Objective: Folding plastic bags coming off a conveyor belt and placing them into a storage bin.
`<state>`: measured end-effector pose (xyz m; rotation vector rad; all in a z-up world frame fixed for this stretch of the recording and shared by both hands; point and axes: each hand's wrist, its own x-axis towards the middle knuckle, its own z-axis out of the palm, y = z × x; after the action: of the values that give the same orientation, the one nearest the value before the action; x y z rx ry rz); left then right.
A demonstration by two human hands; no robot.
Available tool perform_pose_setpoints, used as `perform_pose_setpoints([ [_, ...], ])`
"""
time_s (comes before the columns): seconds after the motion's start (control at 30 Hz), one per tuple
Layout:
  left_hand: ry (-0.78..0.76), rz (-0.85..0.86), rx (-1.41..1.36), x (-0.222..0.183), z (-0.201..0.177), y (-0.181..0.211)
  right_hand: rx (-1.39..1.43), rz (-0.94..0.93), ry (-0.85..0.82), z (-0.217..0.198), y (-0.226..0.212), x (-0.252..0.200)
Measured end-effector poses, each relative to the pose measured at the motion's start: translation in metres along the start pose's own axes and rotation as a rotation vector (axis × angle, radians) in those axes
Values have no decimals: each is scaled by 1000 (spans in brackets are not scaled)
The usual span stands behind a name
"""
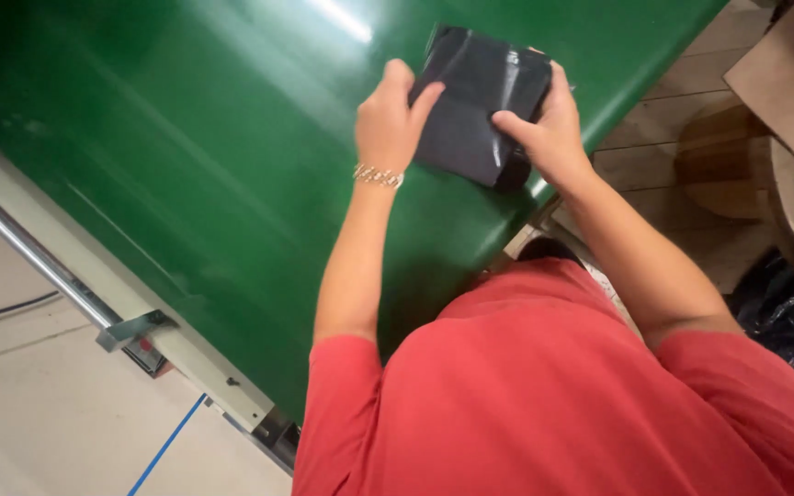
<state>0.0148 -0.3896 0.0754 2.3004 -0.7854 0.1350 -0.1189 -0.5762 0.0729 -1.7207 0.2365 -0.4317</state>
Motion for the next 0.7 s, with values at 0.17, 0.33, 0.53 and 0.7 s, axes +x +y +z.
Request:
perform_pose_setpoints([
  [0.17, -137, -111, 82, 13, 78, 0, -232, 137, 160, -27, 43, -5],
  [0.33, -90, -164, 377, 3, 102, 7, -230, 210, 107, -36, 48, -7],
  [0.53, 7, 56, 563, 1, 100, 16, -510, 288, 39, -34, 39, -17],
  [0.7, -225, -207, 372, 11, 106, 6, -767, 90, 34, -50, 46, -12],
])
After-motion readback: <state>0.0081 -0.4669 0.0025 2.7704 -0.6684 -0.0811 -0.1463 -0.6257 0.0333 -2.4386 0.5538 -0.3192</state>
